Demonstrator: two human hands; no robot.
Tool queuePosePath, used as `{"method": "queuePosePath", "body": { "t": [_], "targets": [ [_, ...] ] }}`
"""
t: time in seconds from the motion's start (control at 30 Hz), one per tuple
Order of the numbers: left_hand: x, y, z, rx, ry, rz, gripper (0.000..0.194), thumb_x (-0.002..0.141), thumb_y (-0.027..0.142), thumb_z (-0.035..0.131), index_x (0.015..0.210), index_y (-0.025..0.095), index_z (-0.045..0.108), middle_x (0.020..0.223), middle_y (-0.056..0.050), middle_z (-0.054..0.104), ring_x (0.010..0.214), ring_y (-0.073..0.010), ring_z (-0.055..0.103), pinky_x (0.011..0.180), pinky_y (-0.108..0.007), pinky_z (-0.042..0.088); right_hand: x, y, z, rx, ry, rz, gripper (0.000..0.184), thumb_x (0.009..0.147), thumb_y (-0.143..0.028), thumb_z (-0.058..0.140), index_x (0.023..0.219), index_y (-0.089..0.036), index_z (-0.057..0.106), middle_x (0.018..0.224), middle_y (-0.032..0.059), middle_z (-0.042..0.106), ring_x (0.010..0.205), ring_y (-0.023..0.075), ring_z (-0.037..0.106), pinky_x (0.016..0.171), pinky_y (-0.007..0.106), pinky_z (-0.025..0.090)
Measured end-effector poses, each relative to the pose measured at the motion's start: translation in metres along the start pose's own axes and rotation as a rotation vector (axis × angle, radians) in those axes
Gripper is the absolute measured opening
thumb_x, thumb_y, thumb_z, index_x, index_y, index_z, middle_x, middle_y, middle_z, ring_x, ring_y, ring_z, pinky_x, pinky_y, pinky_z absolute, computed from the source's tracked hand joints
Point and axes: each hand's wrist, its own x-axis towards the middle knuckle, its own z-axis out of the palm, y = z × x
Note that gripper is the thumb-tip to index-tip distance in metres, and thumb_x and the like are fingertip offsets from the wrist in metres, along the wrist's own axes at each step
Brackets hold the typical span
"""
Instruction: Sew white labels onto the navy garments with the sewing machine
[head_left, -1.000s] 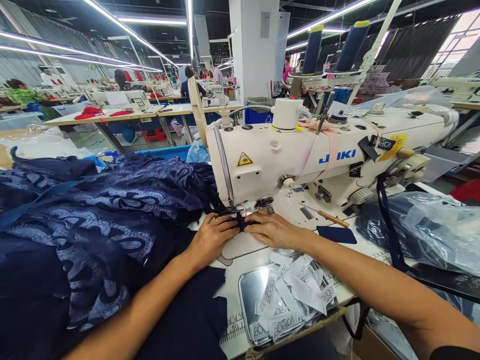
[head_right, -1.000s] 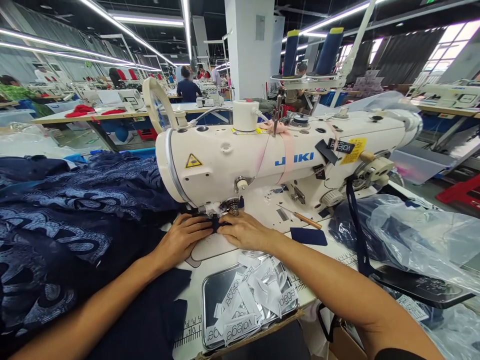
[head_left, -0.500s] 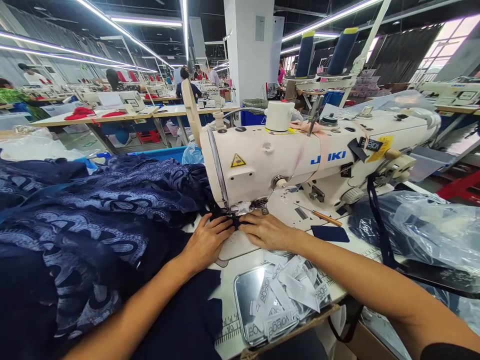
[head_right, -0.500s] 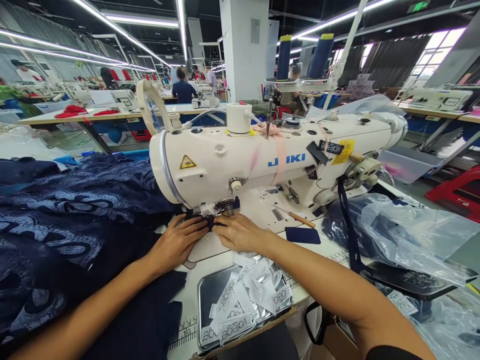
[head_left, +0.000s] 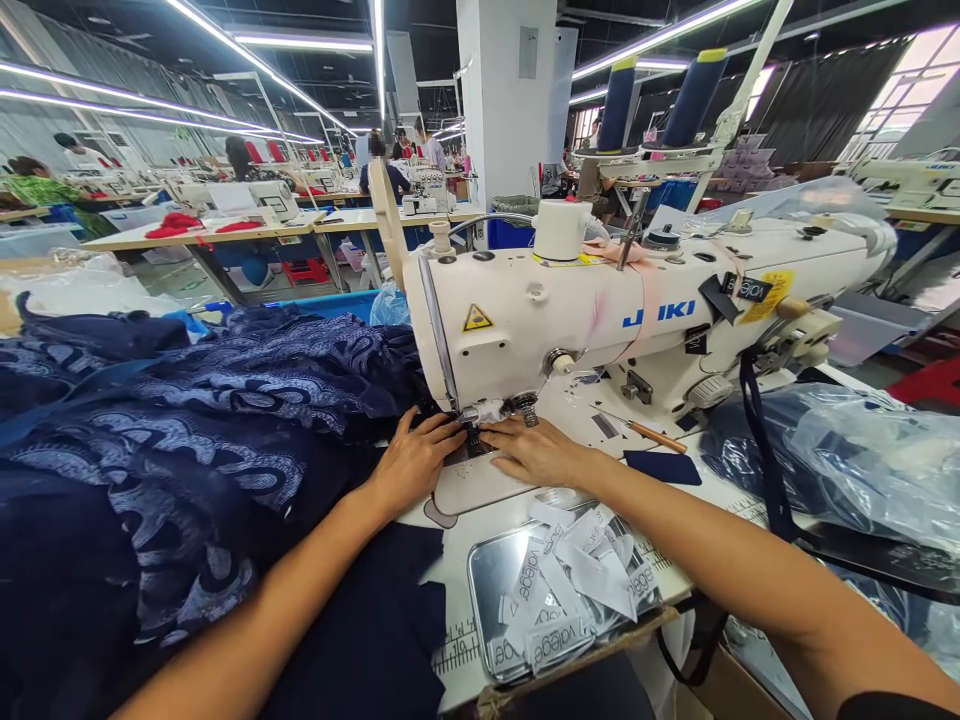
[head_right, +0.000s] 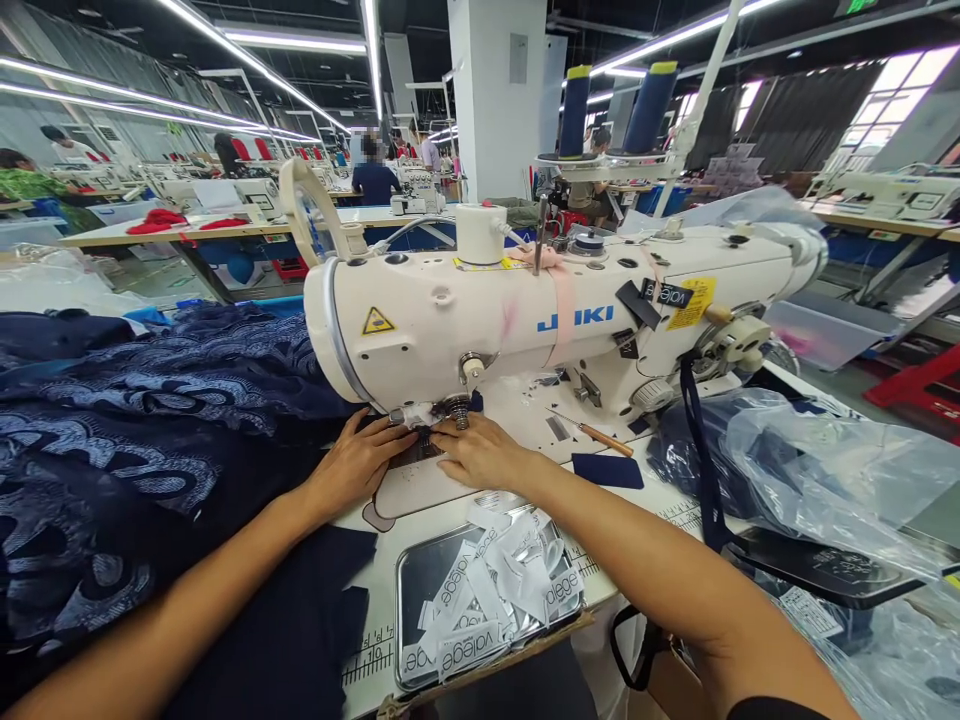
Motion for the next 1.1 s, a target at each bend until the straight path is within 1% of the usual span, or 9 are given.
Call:
{"method": "queuePosePath", "body": {
  "t": [0.1,0.2,0.27,0.37,0.43,0.53,0.7,0.9,1.1],
  "targets": [
    [0.003,0.009,-0.006,0.111,0.017,-0.041,0.029,0.076,0.008,0.043,0.096,0.015,0.062,0.098,-0.011,0.063,0.097,-0.0251,0.053,0.084,-0.045,0.038,0.002,0.003,0.005,-0.011,-0.019,0.106,0.033,0.084,-0.027,0.044,0.111,-0.011,0.054,0.108,0.0118,0.059,0.099,0.0224,0.053,0.083,0.035,0.043],
    [0.003,0.026,-0.012,0.241,-0.099,-0.152,0.024,0.078,0.008,0.041,0.082,0.008,0.065,0.078,-0.013,0.062,0.079,-0.0248,0.056,0.068,-0.039,0.041,0.005,0.004,0.006,-0.096,-0.094,0.216,0.039,0.087,-0.033,0.039,0.114,-0.008,0.052,0.095,0.0155,0.061,0.094,0.0251,0.053,0.077,0.037,0.043],
    [0.002,0.035,-0.015,0.291,-0.169,-0.246,0.026,0.077,0.004,0.040,0.089,0.005,0.063,0.074,-0.014,0.061,0.072,-0.0244,0.056,0.064,-0.038,0.039,0.007,0.002,0.000,-0.141,-0.133,0.205,0.042,0.086,-0.039,0.039,0.109,-0.007,0.054,0.091,0.0166,0.061,0.095,0.0266,0.053,0.079,0.038,0.041],
    [0.001,0.039,-0.017,0.312,-0.141,-0.349,0.032,0.079,0.010,0.041,0.107,0.006,0.057,0.087,-0.017,0.061,0.082,-0.0277,0.055,0.070,-0.042,0.038,0.007,-0.005,-0.014,-0.164,-0.174,0.166,0.043,0.083,-0.042,0.043,0.100,-0.006,0.058,0.087,0.0171,0.061,0.096,0.0280,0.052,0.084,0.040,0.038],
    [0.004,0.034,-0.017,0.286,-0.108,-0.330,0.032,0.081,0.018,0.041,0.109,0.012,0.056,0.096,-0.016,0.060,0.091,-0.0294,0.052,0.076,-0.046,0.035,0.004,-0.010,-0.024,-0.164,-0.218,0.134,0.037,0.080,-0.038,0.049,0.094,-0.005,0.060,0.087,0.0168,0.061,0.093,0.0277,0.053,0.086,0.040,0.036],
    [0.011,0.023,-0.015,0.237,-0.113,-0.248,0.027,0.080,0.021,0.043,0.100,0.016,0.060,0.098,-0.014,0.060,0.097,-0.0286,0.050,0.086,-0.052,0.030,-0.004,-0.012,-0.032,-0.148,-0.238,0.068,0.022,0.077,-0.023,0.052,0.088,-0.006,0.061,0.092,0.0154,0.059,0.089,0.0247,0.054,0.085,0.036,0.038],
    [0.018,0.014,-0.010,0.209,-0.114,-0.212,0.025,0.078,0.020,0.044,0.099,0.017,0.058,0.097,-0.012,0.061,0.099,-0.0273,0.050,0.090,-0.055,0.026,-0.011,-0.002,-0.023,-0.143,-0.156,-0.022,0.021,0.076,-0.003,0.044,0.087,-0.007,0.061,0.089,0.0119,0.059,0.087,0.0201,0.053,0.076,0.029,0.041],
    [0.016,0.013,-0.008,0.193,-0.104,-0.202,0.025,0.079,0.019,0.042,0.099,0.017,0.057,0.095,-0.011,0.062,0.098,-0.0267,0.050,0.089,-0.055,0.028,-0.007,-0.003,-0.018,-0.155,-0.140,-0.105,0.017,0.076,-0.003,0.044,0.078,-0.009,0.060,0.080,0.0098,0.058,0.078,0.0195,0.053,0.070,0.030,0.042],
    [0.016,0.011,-0.007,0.188,-0.091,-0.201,0.025,0.080,0.020,0.041,0.099,0.018,0.057,0.094,-0.011,0.062,0.097,-0.0264,0.050,0.089,-0.054,0.028,-0.006,-0.011,-0.017,-0.172,-0.143,-0.108,0.016,0.078,-0.005,0.043,0.079,-0.009,0.058,0.080,0.0100,0.055,0.076,0.0198,0.051,0.067,0.030,0.041]
  ]
}}
